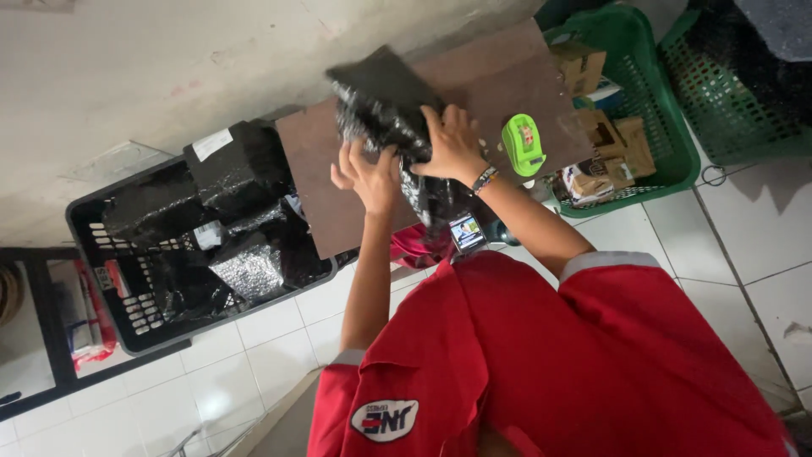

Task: The person wraps small cardboard boxes in black bubble wrap using a handheld tape dispenser to seal the edges. They place the wrapped packages into a black plastic crate and repeat the process with additional boxes from a green basket.

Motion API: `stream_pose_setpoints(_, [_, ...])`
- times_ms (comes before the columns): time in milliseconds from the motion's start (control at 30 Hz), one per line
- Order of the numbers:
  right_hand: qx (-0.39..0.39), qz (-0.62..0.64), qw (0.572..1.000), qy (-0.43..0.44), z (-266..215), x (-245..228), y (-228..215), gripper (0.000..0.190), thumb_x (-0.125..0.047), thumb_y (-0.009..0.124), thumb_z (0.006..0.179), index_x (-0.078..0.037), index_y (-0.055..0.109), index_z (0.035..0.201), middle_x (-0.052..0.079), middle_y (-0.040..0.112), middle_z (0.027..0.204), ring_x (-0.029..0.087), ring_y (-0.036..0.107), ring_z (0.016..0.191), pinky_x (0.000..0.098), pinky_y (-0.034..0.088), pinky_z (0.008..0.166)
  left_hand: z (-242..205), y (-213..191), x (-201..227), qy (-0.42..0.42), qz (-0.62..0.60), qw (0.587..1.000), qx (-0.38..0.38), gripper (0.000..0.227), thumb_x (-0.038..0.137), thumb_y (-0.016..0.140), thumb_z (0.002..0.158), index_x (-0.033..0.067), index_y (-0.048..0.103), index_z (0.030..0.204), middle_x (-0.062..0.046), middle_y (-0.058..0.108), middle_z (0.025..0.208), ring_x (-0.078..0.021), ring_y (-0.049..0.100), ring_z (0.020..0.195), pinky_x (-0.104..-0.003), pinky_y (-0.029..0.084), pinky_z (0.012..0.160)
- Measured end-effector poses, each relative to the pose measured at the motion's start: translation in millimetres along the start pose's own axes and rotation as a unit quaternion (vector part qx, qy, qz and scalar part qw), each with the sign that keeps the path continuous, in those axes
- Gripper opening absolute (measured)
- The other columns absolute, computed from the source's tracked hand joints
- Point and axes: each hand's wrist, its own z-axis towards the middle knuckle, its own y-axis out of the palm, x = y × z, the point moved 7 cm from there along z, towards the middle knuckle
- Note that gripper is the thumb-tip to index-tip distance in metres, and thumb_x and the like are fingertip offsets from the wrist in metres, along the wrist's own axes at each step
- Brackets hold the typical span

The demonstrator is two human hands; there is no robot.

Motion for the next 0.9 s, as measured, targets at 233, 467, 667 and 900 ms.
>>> stream_pose_setpoints(233, [-0.018, 0.222, 0.96, 0.169, 28.9, 111.4, 70.2, 0.119, -0.061, 0.094, 0.066, -0.005, 0.025, 0.146, 0.028, 0.051, 0.134, 0.038, 0.059, 0.111, 0.0489, 0.051, 0.083, -15.2, 75.9, 2.1, -0.193, -0.173, 0.946, -0.193, 0.061, 0.049, 0.072, 0.096, 0.0186, 0.054, 0.146, -0.011, 0.052, 0.146, -0.033, 0.047, 0.137, -0.055, 0.04, 0.107])
stream_pose_setpoints(467, [-0.156, 0.609, 0.707, 0.323, -63.5, 98.3, 126.2, 0.082, -0.039, 0.07, 0.082, -0.016, 0.031, 0.151, 0.014, 0.074, 0.098, 0.018, 0.069, 0.069, 0.0266, 0.047, 0.049, 2.2, 59.0, 45.4, 0.037, -0.063, 0.948, -0.31, 0.096, 0.056, 0.08, 0.074, 0.0167, 0.042, 0.153, -0.02, 0.024, 0.163, -0.0442, 0.023, 0.149, -0.08, 0.024, 0.105])
stream_pose_setpoints(667, [-0.005, 0.5, 0.837, 0.224, -69.2, 150.9, 129.3, 0.047, -0.012, 0.074, 0.088, -0.013, 0.061, 0.133, 0.007, 0.075, 0.094, 0.014, 0.067, 0.072, 0.0284, 0.045, 0.057, 7.3, 43.1, 50.8, 0.018, -0.036, 0.944, -0.327, 0.112, 0.064, 0.083, 0.064, 0.0199, 0.039, 0.157, -0.017, 0.019, 0.167, -0.0408, 0.02, 0.153, -0.079, 0.022, 0.107])
stream_pose_setpoints(900, [0.244, 0.197, 0.92, 0.238, -113.3, 261.0, 59.7, 0.024, -0.026, 0.074, 0.096, -0.01, 0.071, 0.114, 0.012, 0.074, 0.089, 0.026, 0.071, 0.077, 0.0372, 0.054, 0.068, 4.9, 48.6, 69.4, 0.045, -0.005, 0.959, -0.279, 0.105, 0.061, 0.085, 0.068, 0.0176, 0.041, 0.154, -0.02, 0.02, 0.165, -0.0429, 0.02, 0.152, -0.083, 0.018, 0.107])
